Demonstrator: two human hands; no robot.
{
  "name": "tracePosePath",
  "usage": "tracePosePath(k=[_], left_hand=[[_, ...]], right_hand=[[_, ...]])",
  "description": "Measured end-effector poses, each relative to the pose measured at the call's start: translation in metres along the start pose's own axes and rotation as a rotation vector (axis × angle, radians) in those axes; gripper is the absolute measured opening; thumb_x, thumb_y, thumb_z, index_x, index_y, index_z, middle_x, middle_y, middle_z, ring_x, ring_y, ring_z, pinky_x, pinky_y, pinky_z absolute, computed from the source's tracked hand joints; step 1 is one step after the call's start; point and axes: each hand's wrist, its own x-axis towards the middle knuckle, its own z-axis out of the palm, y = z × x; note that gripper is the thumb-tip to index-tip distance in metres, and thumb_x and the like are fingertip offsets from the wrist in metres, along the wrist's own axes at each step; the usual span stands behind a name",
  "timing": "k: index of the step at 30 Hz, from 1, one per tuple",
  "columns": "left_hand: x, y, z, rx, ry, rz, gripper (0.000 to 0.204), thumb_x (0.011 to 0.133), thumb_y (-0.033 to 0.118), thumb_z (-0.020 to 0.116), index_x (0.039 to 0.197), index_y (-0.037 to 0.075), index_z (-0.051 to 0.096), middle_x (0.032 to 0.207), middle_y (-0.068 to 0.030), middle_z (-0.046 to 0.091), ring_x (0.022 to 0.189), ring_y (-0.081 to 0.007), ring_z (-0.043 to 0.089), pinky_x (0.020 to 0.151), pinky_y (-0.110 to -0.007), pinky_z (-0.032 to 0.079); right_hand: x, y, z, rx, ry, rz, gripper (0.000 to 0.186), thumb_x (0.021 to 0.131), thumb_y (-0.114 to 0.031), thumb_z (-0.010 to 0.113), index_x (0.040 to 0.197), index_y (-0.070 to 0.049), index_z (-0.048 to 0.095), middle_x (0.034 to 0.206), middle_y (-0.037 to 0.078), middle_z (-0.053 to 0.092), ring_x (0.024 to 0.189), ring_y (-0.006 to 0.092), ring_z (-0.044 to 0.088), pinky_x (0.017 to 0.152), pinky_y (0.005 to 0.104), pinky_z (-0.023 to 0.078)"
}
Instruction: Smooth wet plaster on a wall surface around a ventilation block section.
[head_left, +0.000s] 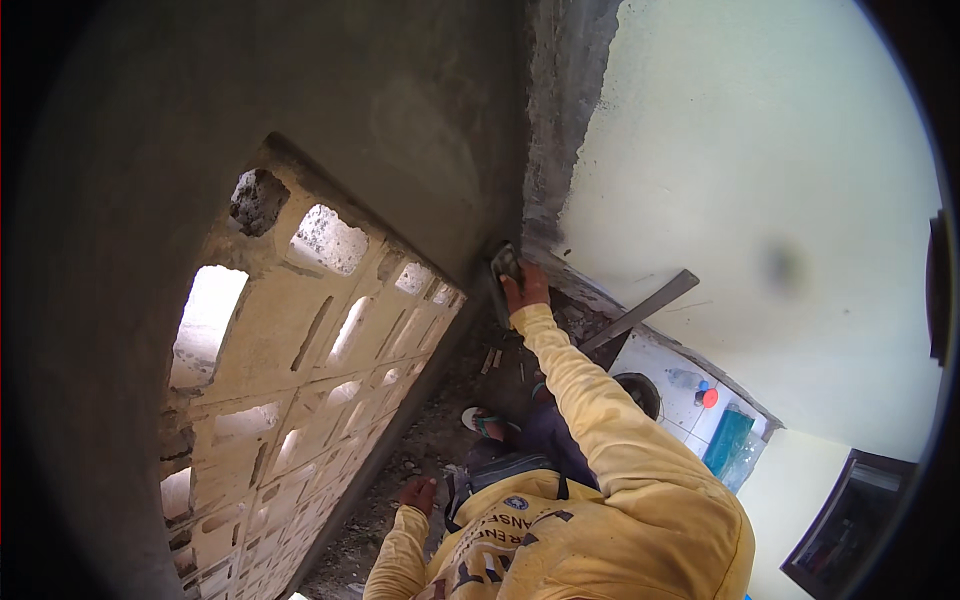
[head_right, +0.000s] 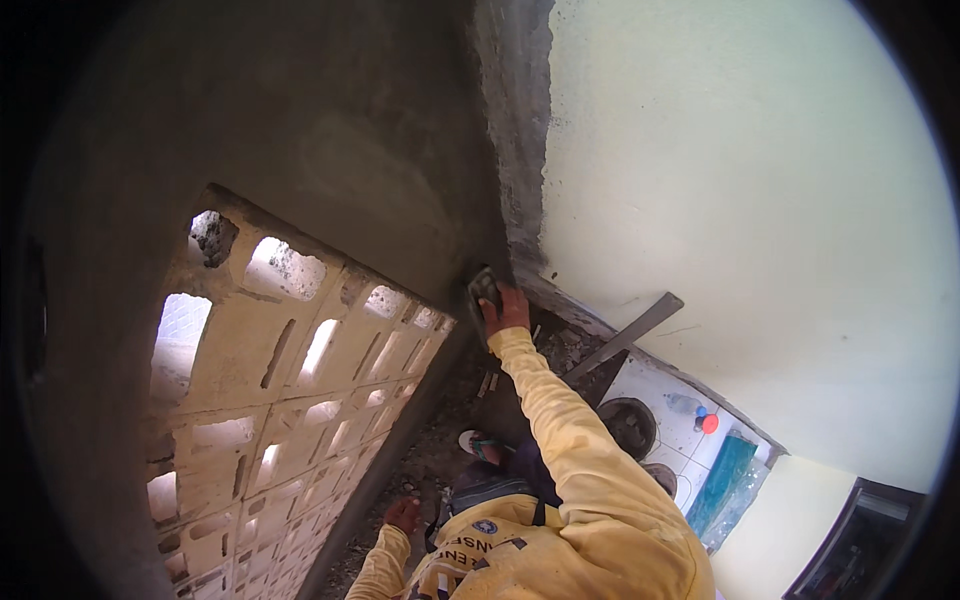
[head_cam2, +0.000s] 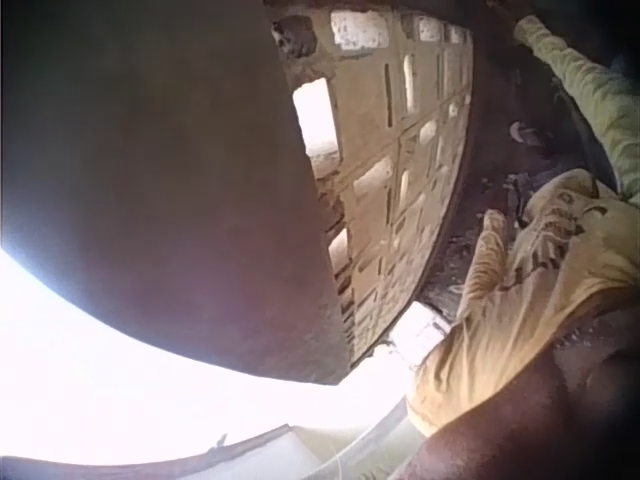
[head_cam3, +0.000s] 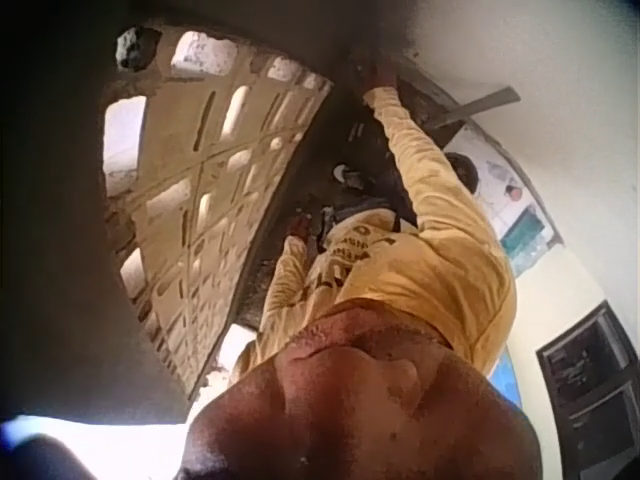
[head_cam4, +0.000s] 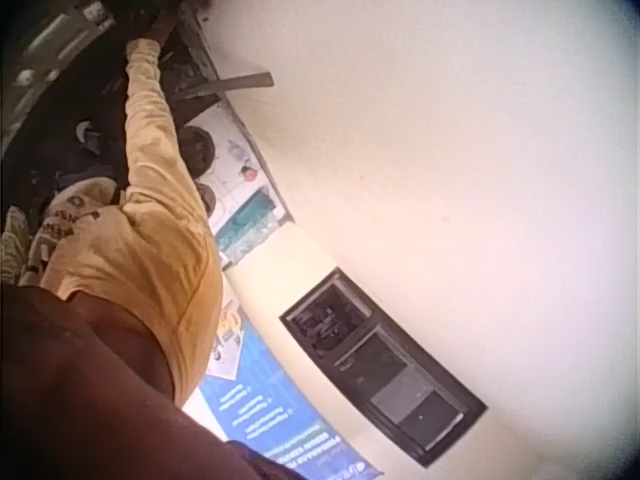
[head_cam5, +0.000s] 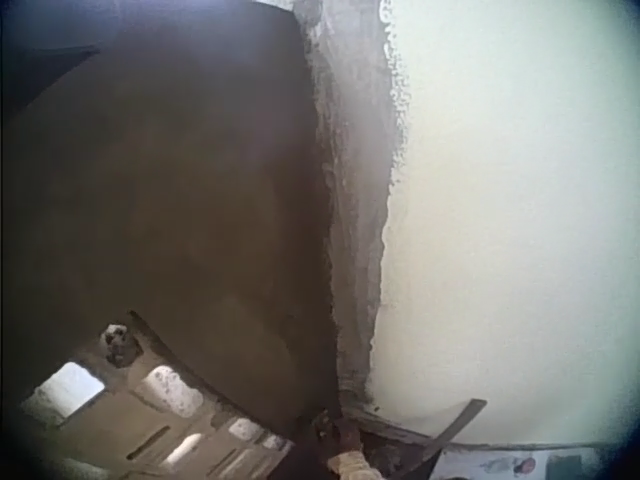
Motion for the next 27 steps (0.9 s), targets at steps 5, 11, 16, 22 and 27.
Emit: tracePosePath(k=[5,11,16,22,27], left_hand=[[-0.022,0.107,0.09,0.021,-0.129,0.216,0.038,0.089,0.03,0.07,0.115,0.003,0.063,0.103,-0.0069,0.068,0.092,-0.0153,0.063,0.084,-0.03,0.05],[-0.055,0.216,0.181,-0.241,-0.261,0.241,0.049,0.087,0.025,0.074,0.124,0.002,0.053,0.11,-0.0092,0.065,0.094,-0.0152,0.062,0.087,-0.031,0.05],[-0.126,0.311,0.188,-0.675,0.032,0.854,0.043,0.089,0.009,0.069,0.124,0.006,0.044,0.109,-0.0082,0.062,0.094,-0.0161,0.061,0.084,-0.03,0.05],[-0.162,0.351,0.16,-0.586,0.113,1.032,0.037,0.093,0.004,0.058,0.126,0.004,0.042,0.115,-0.0087,0.058,0.106,-0.0158,0.058,0.091,-0.031,0.047],[-0.198,0.415,0.126,-0.389,0.23,1.333,0.04,0.094,0.007,0.059,0.13,0.002,0.042,0.116,-0.0052,0.057,0.105,-0.0133,0.054,0.094,-0.029,0.042]], right_hand=[[-0.05,-0.004,-0.066,0.448,-0.024,0.472,0.039,0.086,-0.017,0.071,0.12,-0.009,0.054,0.104,0.005,0.058,0.083,0.0169,0.056,0.074,0.0303,0.049],[-0.065,-0.084,-0.148,1.394,-0.313,1.174,0.026,0.093,-0.026,0.066,0.115,-0.025,0.054,0.105,-0.005,0.061,0.096,0.0161,0.062,0.077,0.0362,0.053],[-0.061,-0.12,-0.178,1.666,-0.6,1.267,0.028,0.096,-0.03,0.059,0.123,-0.026,0.055,0.116,-0.004,0.063,0.104,0.016,0.061,0.082,0.0383,0.052],[-0.047,-0.137,-0.167,1.844,-0.925,1.263,0.031,0.097,-0.031,0.058,0.125,-0.022,0.055,0.12,0.002,0.064,0.106,0.0174,0.062,0.082,0.0385,0.053],[-0.047,-0.11,-0.173,1.731,-1.128,1.189,0.035,0.095,-0.035,0.061,0.125,-0.019,0.056,0.117,0.005,0.065,0.103,0.0181,0.063,0.081,0.0369,0.053]])
